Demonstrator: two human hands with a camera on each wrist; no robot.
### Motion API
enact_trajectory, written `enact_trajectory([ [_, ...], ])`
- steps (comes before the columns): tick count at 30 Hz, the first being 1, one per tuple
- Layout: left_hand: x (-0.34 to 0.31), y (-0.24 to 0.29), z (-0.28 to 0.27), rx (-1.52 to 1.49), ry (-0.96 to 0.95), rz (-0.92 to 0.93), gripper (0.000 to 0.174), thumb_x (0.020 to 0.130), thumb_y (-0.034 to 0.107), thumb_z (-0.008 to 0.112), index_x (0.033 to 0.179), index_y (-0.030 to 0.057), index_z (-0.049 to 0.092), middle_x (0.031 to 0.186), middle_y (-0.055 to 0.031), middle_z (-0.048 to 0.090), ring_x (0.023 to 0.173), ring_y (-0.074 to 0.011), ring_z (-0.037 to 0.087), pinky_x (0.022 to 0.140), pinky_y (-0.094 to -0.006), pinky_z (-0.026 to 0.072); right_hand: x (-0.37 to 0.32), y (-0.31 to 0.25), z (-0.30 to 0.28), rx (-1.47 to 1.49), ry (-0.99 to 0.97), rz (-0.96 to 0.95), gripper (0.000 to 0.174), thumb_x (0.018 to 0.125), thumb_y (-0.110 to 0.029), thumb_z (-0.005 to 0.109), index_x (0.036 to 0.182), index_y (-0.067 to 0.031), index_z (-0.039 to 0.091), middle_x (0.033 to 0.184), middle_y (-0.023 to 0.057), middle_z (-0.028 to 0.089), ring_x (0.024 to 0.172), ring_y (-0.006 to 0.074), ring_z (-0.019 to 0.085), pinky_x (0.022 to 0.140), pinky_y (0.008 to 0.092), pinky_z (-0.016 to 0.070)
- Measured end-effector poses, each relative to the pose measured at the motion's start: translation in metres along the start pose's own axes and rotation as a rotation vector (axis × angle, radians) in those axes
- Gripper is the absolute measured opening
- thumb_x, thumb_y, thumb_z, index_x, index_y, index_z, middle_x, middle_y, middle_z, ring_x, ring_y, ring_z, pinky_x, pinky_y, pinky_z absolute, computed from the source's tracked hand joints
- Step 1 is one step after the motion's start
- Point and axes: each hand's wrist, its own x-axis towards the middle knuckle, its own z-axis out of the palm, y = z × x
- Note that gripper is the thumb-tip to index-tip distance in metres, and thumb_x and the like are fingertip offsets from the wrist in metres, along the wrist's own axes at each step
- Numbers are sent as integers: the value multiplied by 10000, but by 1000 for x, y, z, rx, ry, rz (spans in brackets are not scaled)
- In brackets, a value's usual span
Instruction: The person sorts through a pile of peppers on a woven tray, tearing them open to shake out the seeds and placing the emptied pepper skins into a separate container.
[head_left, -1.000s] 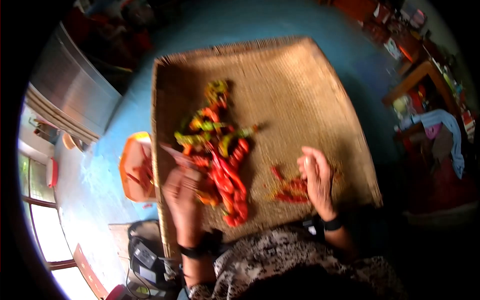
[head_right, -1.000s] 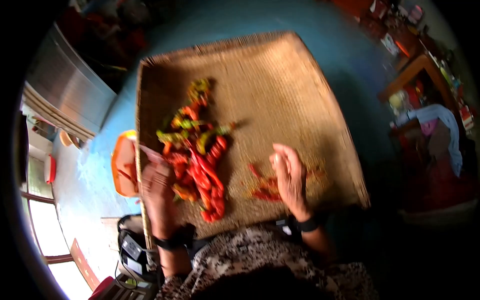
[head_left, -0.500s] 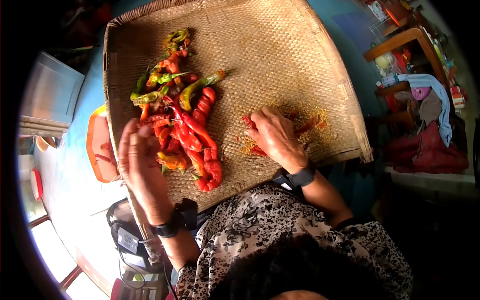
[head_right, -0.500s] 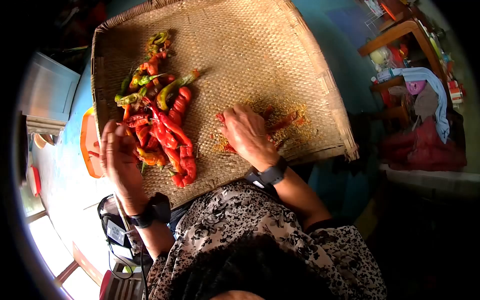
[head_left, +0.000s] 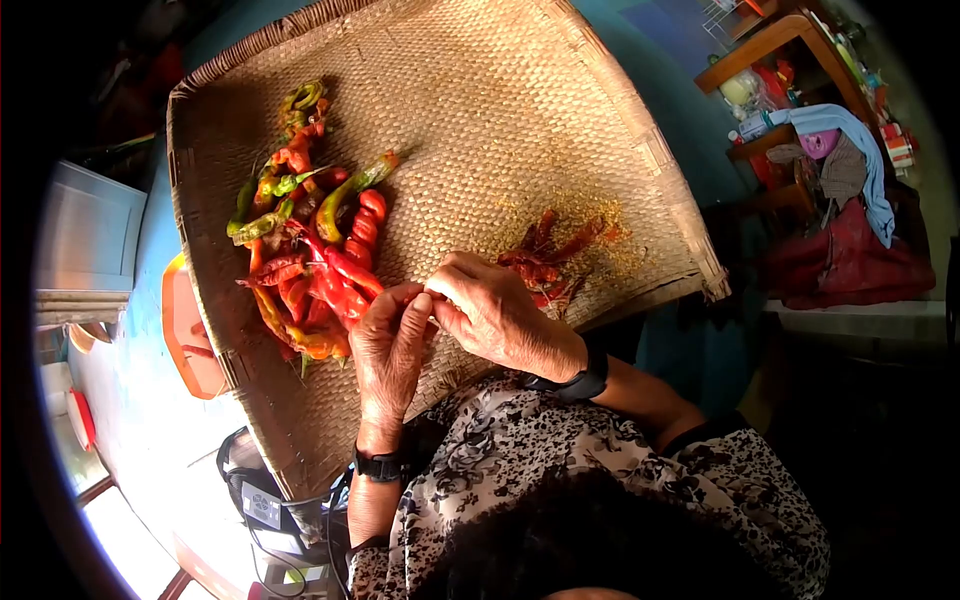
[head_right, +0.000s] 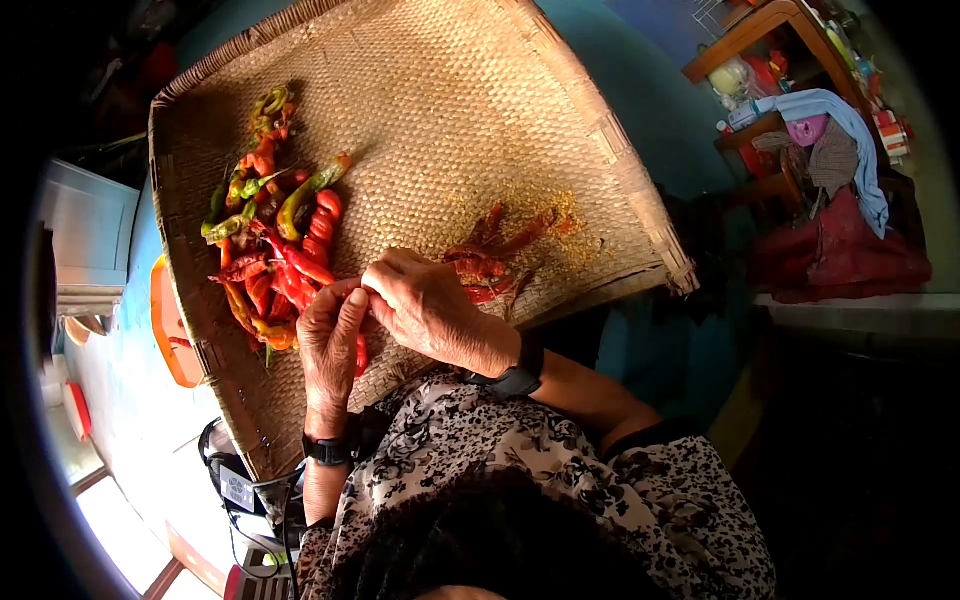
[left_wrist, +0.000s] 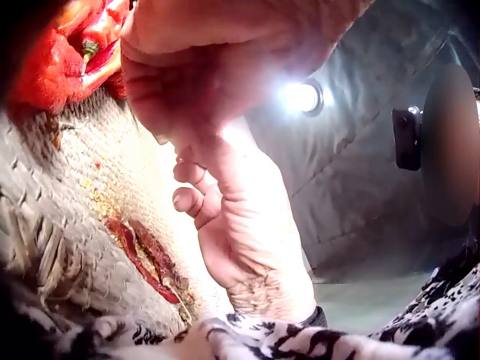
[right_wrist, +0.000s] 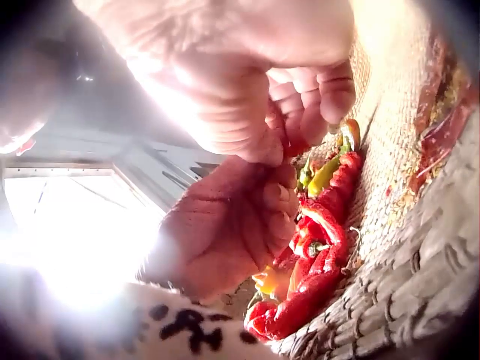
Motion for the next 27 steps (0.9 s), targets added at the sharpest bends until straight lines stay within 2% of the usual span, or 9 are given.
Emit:
enact_trajectory([
  [3,2,5,-9,127,104,117,147,914,138,604,983,16,648,765,14,616,582,-37,493,507,-194,392,-10,10,-7,-45,-117,-6,196,760,-54,709,868,-27,547,759,30,493,634,123,514,475,249,471],
  [6,2,35,-35,120,363,162,219,941,223,559,1004,32,647,715,10,579,612,-43,504,525,-193,385,-21,34,-33,-124,70,-54,146,801,-13,658,896,-30,548,707,8,453,583,98,453,433,210,418],
  [9,11,55,-82,-72,584,325,220,944,231,545,980,35,636,756,5,603,595,-50,446,522,-173,364,-26,31,-86,-166,-85,386,213,786,53,586,993,3,569,835,134,513,683,272,531,580,343,455],
  [10,16,58,-100,-185,667,359,262,956,243,518,1094,31,588,889,-26,623,672,-61,478,596,-185,401,-28,33,-94,-194,-116,520,250,773,69,565,1012,-4,567,848,148,502,718,314,531,610,379,450],
  [13,23,57,-149,-525,740,444,427,984,289,432,1295,-3,423,1281,-131,524,1145,-164,508,889,-253,422,-44,58,-97,-494,-108,249,257,745,71,540,973,-41,578,872,152,502,787,356,540,641,427,445],
  [14,21,52,-162,-524,704,478,448,987,305,416,1321,6,410,1306,-151,509,1249,-199,450,938,-260,405,-39,56,-98,-517,-119,263,241,743,68,535,950,-48,581,874,152,507,804,368,540,650,439,444],
  [18,14,44,-145,-629,630,442,450,976,262,440,1339,2,383,1180,-121,566,999,-144,554,814,-227,450,-38,59,-97,-551,-155,332,128,753,66,535,833,-33,554,887,163,518,823,382,544,660,450,448],
  [23,7,51,-62,-422,430,303,212,917,141,567,1099,33,587,855,-30,614,715,-85,536,656,-226,462,-29,47,-98,-450,-48,317,65,818,16,541,843,16,481,814,180,456,681,393,459,606,451,390],
  [27,4,19,-1,-24,-51,129,229,919,156,594,1101,18,615,924,-31,645,799,-98,588,701,-244,495,-21,19,-74,142,-20,411,127,896,-106,571,823,-10,533,789,118,603,612,153,576,500,282,454],
])
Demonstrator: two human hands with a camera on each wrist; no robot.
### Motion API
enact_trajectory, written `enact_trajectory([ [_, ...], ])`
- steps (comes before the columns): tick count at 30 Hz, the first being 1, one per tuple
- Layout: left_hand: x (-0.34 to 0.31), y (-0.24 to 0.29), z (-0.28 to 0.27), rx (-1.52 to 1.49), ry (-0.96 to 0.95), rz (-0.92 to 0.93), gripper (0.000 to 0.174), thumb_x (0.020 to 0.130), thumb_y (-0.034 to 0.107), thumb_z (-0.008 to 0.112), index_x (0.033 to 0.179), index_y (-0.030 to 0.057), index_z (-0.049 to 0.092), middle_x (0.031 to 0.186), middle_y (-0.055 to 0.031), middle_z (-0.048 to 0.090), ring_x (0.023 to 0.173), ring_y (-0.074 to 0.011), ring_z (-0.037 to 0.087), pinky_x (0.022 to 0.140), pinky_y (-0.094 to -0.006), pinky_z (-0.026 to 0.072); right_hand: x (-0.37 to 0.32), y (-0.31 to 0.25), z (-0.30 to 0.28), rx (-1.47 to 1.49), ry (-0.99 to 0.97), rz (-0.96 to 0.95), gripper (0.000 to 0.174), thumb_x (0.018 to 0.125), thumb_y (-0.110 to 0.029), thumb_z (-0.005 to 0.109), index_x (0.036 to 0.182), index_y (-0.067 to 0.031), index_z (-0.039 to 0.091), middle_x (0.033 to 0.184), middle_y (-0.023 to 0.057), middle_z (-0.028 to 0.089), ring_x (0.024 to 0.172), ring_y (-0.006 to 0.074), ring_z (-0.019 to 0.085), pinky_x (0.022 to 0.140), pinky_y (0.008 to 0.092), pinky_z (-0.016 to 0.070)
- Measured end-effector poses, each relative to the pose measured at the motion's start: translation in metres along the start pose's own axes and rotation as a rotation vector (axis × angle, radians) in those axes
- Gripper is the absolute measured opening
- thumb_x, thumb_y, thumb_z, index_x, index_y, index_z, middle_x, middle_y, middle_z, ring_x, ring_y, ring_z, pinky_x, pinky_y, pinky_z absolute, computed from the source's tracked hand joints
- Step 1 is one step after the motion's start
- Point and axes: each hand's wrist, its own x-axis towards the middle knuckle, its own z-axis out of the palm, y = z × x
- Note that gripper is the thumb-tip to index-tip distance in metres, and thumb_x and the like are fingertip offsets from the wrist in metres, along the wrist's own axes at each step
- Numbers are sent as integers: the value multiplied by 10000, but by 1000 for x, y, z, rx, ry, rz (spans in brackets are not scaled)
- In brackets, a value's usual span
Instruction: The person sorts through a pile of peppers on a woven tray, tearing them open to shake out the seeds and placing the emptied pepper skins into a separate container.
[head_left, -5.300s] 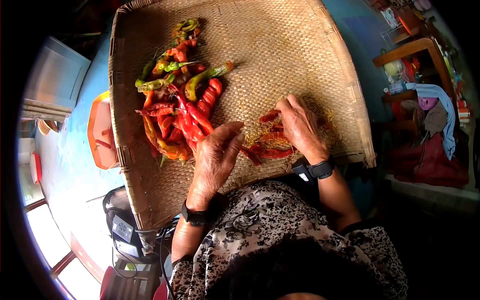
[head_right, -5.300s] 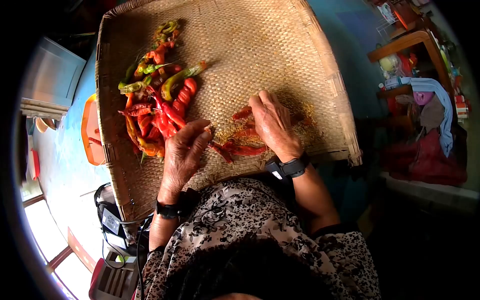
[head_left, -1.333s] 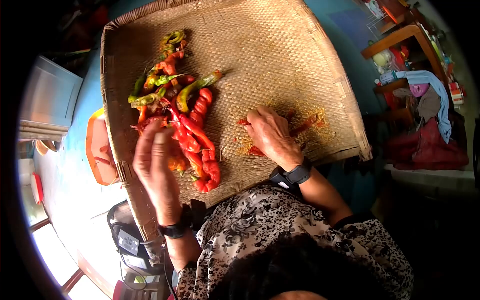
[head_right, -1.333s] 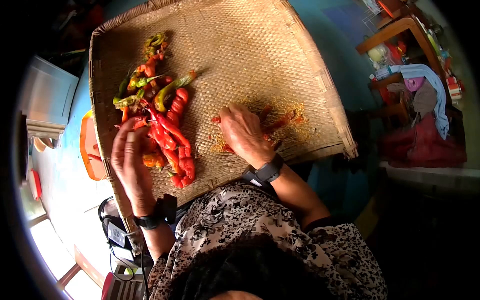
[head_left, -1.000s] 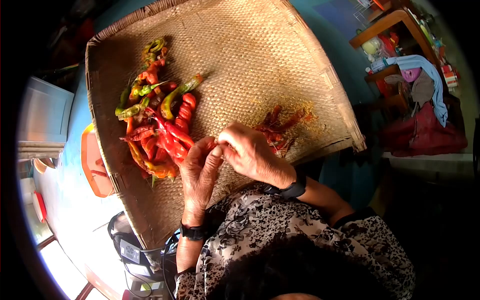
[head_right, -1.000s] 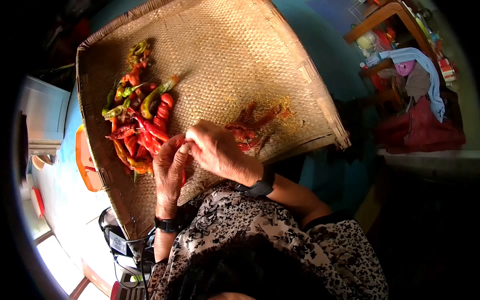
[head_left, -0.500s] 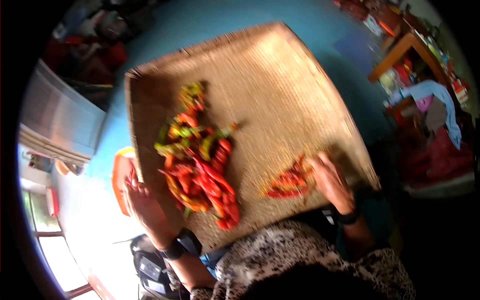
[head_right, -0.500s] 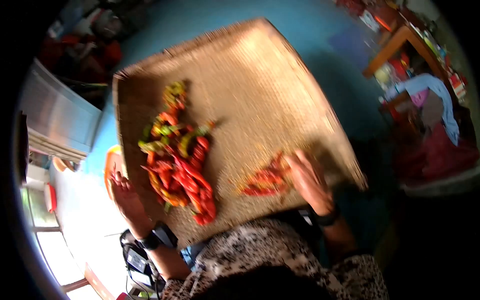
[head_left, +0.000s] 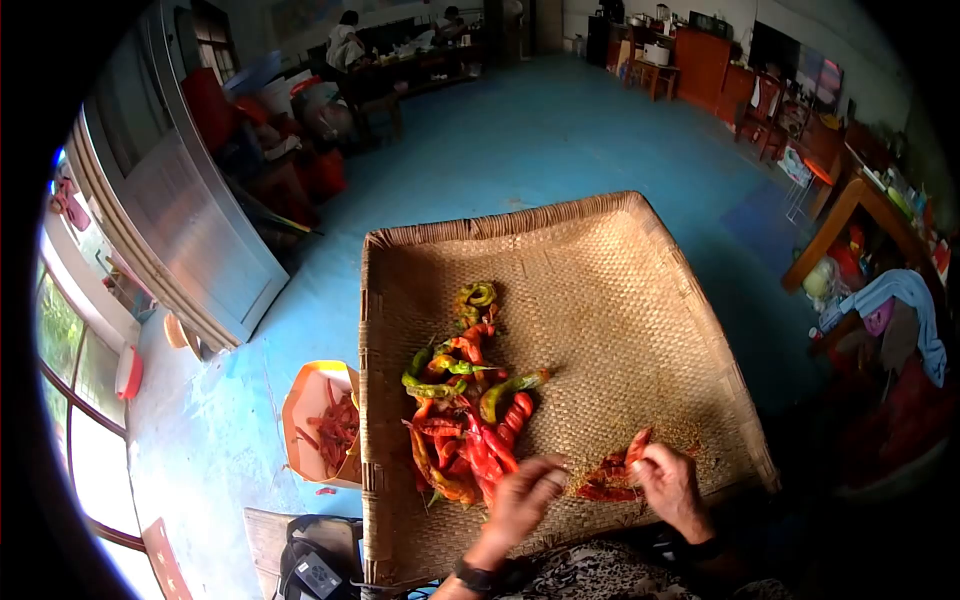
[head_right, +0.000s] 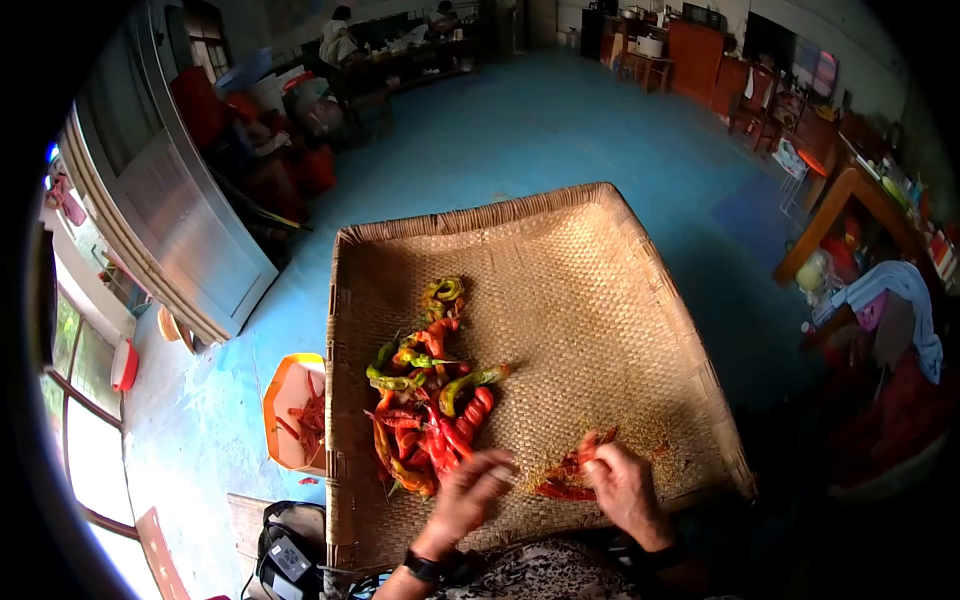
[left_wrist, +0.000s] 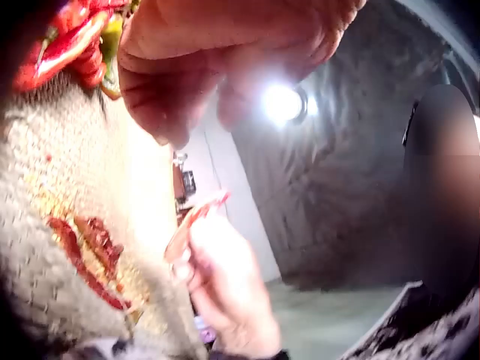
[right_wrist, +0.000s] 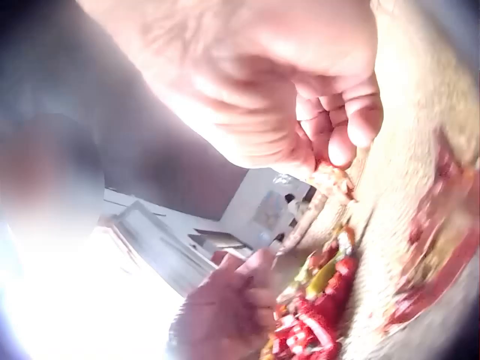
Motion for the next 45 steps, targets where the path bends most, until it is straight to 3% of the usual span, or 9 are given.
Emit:
enact_trajectory([
  [4,-7,0,28,147,-284,-77,268,922,190,594,1100,-8,617,873,-31,632,784,-89,585,707,-241,493,-3,-25,28,302,11,-74,98,861,-65,616,865,26,580,821,101,600,629,151,575,538,270,451],
  [11,-13,-11,13,86,-196,-83,199,921,165,599,1022,0,648,799,-1,624,719,-67,555,649,-219,474,-3,-36,26,164,-135,-61,115,852,-82,638,884,19,596,773,93,555,637,162,546,562,290,437],
  [14,-15,12,-8,28,87,-123,136,911,154,614,909,21,647,776,10,625,678,-60,544,597,-214,449,-1,-30,21,-144,-93,-136,275,823,-159,683,1031,-4,593,879,132,572,778,268,579,658,367,471],
  [18,-2,42,-66,-235,478,288,185,921,233,595,826,74,606,722,24,577,642,-43,505,571,-198,404,-6,-17,10,-636,-246,-50,565,784,-244,731,1270,-85,489,1254,150,420,1092,347,445,893,484,422],
  [24,6,45,-149,-770,804,496,409,944,253,522,1257,4,436,1212,-117,519,1143,-207,503,996,-332,434,-14,-7,14,-712,-236,-95,535,771,-221,731,1238,-69,518,1096,150,494,1005,343,485,825,452,436],
  [28,10,39,-145,-595,802,432,403,952,229,506,1280,5,437,1207,-125,543,1041,-170,543,895,-272,471,-11,14,18,-648,-180,-120,375,835,-131,653,1185,-46,548,964,162,503,916,343,500,767,457,441],
  [33,16,35,-86,-368,569,242,256,898,139,603,1126,23,592,852,-65,640,681,-64,537,596,-215,446,-4,20,21,-677,-148,-157,279,809,-5,580,1083,31,545,879,200,508,820,350,521,700,465,447],
  [37,12,14,-46,315,314,240,235,906,99,599,1123,12,617,888,-64,666,792,-105,602,698,-248,500,0,21,18,-632,-143,-113,278,793,36,561,1071,28,550,884,207,516,808,360,533,686,470,451],
  [45,4,-7,17,174,-169,-93,306,941,148,561,1195,-22,555,1012,-58,633,918,-112,597,783,-246,495,-1,-9,11,-70,94,-6,179,830,2,560,1008,5,582,909,184,594,781,336,611,666,370,501],
])
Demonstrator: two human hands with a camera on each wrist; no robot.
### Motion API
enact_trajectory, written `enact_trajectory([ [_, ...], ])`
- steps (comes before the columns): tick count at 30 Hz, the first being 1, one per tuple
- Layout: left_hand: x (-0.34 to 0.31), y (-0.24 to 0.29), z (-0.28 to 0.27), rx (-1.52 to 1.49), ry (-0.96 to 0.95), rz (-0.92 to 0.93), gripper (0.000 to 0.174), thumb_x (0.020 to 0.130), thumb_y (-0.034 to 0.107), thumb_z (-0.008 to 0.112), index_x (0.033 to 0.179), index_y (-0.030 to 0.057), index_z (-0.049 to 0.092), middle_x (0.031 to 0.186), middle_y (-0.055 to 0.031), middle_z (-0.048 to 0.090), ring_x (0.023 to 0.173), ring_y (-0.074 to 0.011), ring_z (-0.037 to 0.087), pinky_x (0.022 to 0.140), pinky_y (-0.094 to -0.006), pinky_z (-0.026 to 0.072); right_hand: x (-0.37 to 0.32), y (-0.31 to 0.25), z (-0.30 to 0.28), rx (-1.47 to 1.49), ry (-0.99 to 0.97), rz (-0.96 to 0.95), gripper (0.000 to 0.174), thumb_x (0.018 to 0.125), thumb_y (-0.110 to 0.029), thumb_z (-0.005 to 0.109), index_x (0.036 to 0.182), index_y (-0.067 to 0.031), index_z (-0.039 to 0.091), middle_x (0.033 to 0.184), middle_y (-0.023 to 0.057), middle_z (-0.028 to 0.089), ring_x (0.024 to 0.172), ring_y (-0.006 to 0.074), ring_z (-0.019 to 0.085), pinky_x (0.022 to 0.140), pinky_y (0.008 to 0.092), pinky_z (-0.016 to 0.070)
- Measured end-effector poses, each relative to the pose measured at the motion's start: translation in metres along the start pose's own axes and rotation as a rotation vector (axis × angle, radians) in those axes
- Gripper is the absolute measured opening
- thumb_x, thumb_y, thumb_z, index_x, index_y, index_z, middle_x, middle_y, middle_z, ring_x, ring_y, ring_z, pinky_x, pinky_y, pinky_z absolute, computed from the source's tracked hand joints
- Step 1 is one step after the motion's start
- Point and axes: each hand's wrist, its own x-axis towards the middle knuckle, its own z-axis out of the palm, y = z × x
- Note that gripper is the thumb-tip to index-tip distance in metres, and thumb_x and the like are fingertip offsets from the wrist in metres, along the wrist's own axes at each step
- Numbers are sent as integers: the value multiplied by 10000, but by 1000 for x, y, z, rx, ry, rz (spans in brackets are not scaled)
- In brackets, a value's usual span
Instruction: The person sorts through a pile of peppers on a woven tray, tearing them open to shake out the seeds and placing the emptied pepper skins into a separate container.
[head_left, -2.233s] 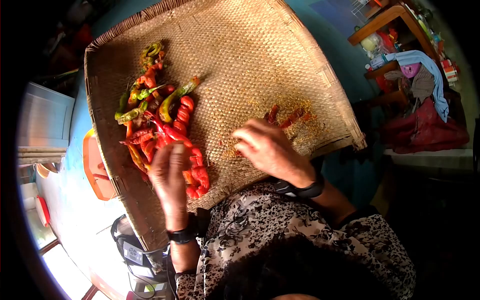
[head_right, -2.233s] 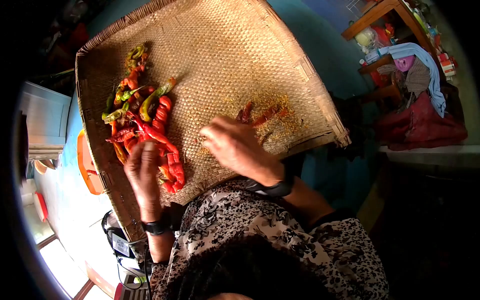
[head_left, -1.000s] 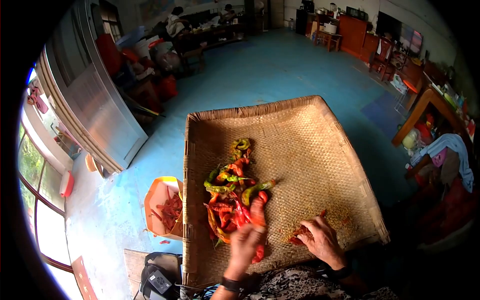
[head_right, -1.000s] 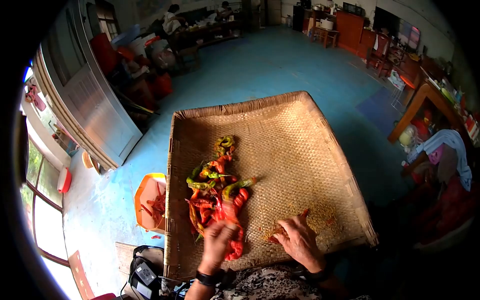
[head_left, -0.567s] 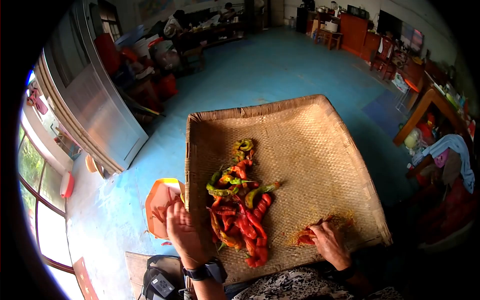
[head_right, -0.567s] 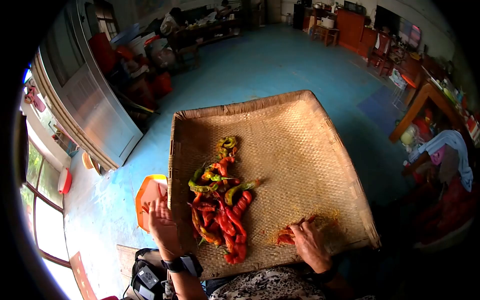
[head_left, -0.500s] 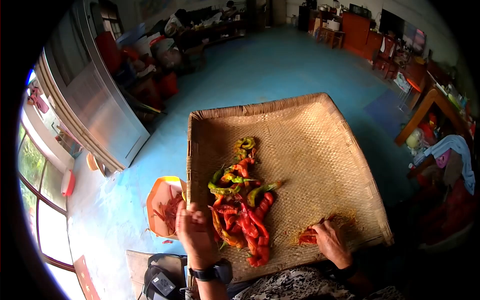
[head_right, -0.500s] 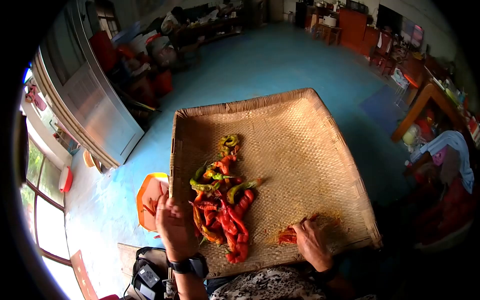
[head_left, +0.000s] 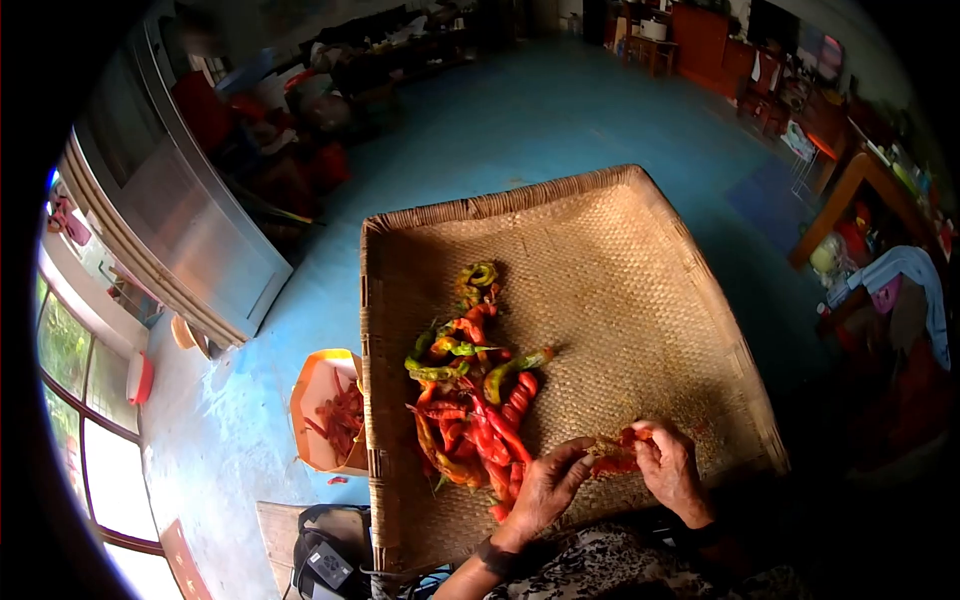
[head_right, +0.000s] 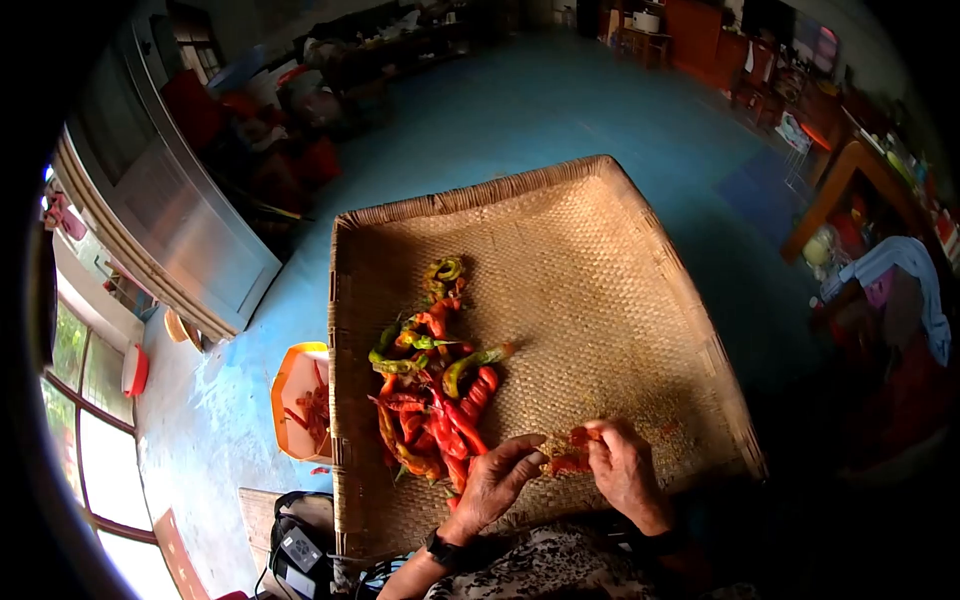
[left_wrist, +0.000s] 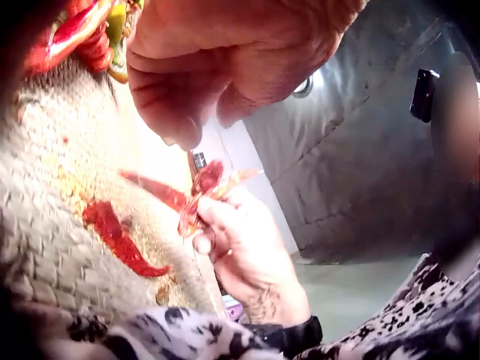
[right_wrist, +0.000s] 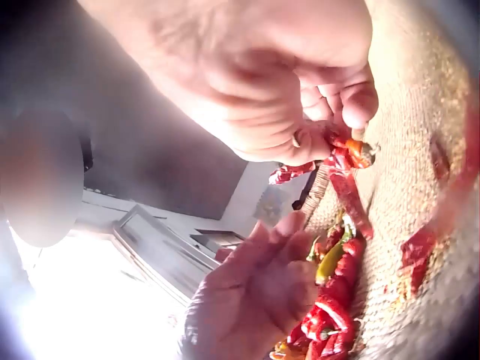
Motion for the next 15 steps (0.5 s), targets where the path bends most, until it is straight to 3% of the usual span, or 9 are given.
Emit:
enact_trajectory([
  [3,8,1,9,-142,-71,19,301,944,171,557,1181,-14,566,1014,-45,631,927,-111,591,797,-253,493,-3,-5,9,182,8,-82,170,841,-36,605,1004,7,584,828,144,611,655,207,619,571,293,486],
  [5,7,6,15,-304,-49,3,292,935,163,570,1176,-2,571,1022,-34,628,917,-103,585,797,-253,492,-10,2,15,231,-44,-27,162,858,-36,599,1011,17,582,812,112,609,684,166,623,602,269,497],
  [9,6,11,15,-241,-19,0,253,929,95,571,1150,-27,574,958,-29,644,900,-101,584,805,-236,479,-7,-5,16,677,-67,104,131,929,-41,520,1033,35,548,921,54,601,767,87,593,675,223,508],
  [12,7,5,18,-176,-53,21,288,919,114,593,1180,-3,553,919,-22,649,848,-82,576,754,-226,479,-3,-5,7,633,-139,210,113,916,-49,547,1008,16,540,954,49,586,832,85,584,678,225,501],
  [15,8,-2,18,-193,-68,-49,291,918,164,606,1154,12,529,893,-17,647,752,-57,537,662,-205,454,-3,-1,12,730,-149,224,134,906,-56,544,1026,2,546,989,43,593,782,70,576,628,212,480],
])
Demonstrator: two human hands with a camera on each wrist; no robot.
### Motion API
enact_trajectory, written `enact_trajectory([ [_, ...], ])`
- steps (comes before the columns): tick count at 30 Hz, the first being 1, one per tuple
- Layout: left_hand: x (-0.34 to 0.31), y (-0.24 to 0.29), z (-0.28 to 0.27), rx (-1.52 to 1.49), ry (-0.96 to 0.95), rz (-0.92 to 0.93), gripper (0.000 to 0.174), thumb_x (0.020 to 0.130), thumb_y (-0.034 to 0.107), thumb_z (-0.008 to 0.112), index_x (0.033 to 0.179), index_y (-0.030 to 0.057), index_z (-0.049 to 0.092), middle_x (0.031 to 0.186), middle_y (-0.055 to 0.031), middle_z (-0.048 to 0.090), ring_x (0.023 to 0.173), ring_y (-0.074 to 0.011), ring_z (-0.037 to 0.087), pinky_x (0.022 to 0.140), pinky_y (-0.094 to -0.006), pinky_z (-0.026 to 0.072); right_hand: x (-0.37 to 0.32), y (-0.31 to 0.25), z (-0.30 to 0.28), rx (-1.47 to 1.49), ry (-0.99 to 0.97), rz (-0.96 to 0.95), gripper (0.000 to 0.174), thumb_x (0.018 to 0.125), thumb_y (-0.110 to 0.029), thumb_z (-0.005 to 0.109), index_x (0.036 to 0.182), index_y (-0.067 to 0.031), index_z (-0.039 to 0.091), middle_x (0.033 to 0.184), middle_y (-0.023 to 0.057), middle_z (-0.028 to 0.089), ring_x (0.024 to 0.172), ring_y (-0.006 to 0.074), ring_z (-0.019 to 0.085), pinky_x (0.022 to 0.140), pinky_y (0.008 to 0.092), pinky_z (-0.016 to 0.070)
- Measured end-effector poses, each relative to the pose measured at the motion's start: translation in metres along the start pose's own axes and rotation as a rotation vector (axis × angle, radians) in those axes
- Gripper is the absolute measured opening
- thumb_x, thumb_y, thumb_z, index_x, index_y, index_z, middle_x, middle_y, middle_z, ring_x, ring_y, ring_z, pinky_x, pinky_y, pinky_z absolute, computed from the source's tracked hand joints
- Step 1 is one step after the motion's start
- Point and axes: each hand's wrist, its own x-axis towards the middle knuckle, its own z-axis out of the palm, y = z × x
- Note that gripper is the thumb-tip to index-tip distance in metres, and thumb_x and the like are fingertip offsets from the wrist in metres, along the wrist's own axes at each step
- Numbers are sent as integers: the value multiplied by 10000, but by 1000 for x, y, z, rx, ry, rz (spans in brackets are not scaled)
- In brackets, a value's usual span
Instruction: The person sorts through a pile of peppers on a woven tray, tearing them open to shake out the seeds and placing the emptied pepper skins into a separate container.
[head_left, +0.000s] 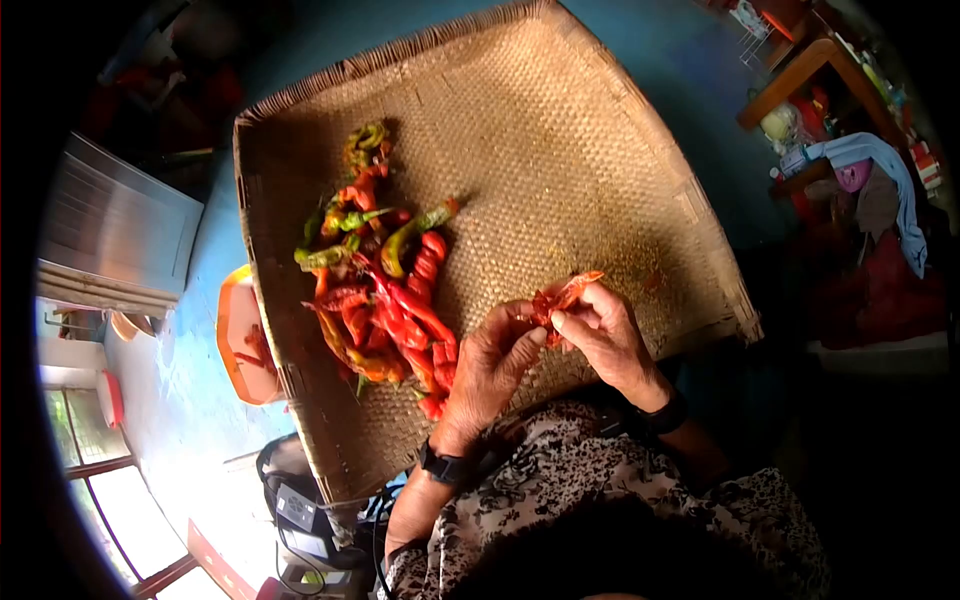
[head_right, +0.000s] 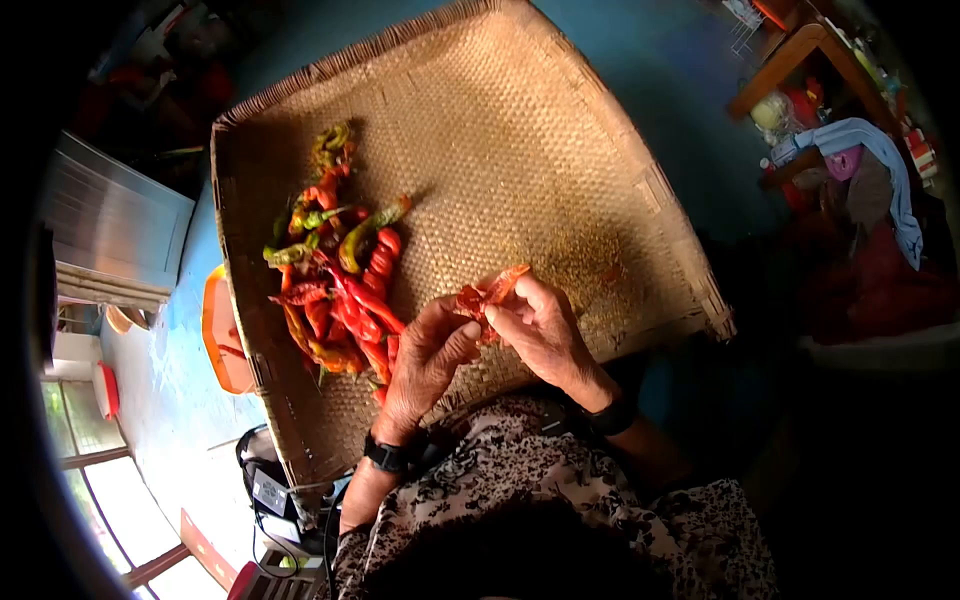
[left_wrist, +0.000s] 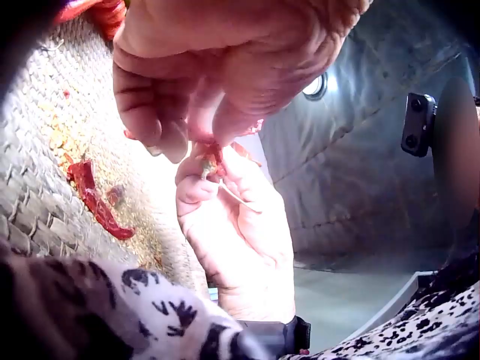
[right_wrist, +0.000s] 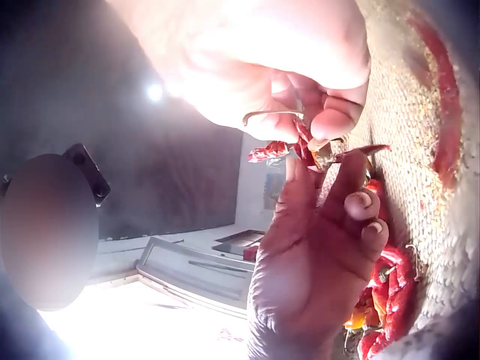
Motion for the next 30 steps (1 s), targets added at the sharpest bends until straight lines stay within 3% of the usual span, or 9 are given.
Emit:
enact_trajectory([
  [4,1,2,-2,-114,-6,-93,258,916,141,605,1128,31,507,927,-30,629,774,-70,552,671,-210,471,3,9,-2,21,-22,49,202,904,-72,540,1089,7,551,997,46,585,769,56,578,586,193,463],
  [9,4,-11,-8,-276,65,85,164,878,7,619,1002,36,515,921,-25,621,824,-81,587,706,-218,492,5,8,8,79,-28,60,212,908,-80,553,1106,-3,554,976,25,574,707,40,537,574,188,453],
  [13,4,-10,-6,-288,71,140,157,867,-20,624,966,38,516,882,5,598,793,-62,566,700,-204,479,8,15,10,27,-127,80,246,918,-196,599,1098,-33,562,846,-10,541,685,47,539,562,191,461],
  [17,2,-11,-9,-167,120,165,140,865,-48,602,923,55,527,821,33,539,722,-44,511,671,-188,440,14,23,7,223,106,83,362,936,-395,541,1040,-49,562,796,5,560,682,66,521,535,219,439],
  [19,1,-10,-14,-133,136,174,135,868,-52,594,907,55,522,805,39,529,710,-39,501,670,-185,432,14,22,3,290,191,101,372,938,-410,532,1038,-52,563,795,10,566,696,90,527,548,237,419],
  [23,-14,18,-43,-110,382,282,106,880,-4,605,905,68,533,710,48,517,624,-28,460,572,-168,383,13,31,-3,323,226,139,294,957,-331,519,1023,-51,578,756,22,561,653,112,522,526,244,407],
  [28,-27,69,-113,-252,982,559,78,892,83,594,858,75,523,709,20,510,637,-63,455,603,-204,392,12,44,-6,267,211,130,260,945,-309,538,1001,-58,578,698,19,534,572,107,496,478,246,384],
  [29,-30,66,-136,-133,1020,596,99,903,121,582,954,72,513,799,-7,550,689,-81,487,639,-219,414,14,47,-5,275,224,125,259,940,-310,546,998,-59,577,695,18,533,570,103,493,476,241,379],
  [30,-31,62,-152,-231,1079,637,190,908,145,575,1063,70,496,896,-36,575,735,-97,520,664,-221,438,14,42,-3,281,203,126,250,943,-303,543,996,-61,572,694,16,532,568,94,488,475,236,375],
])
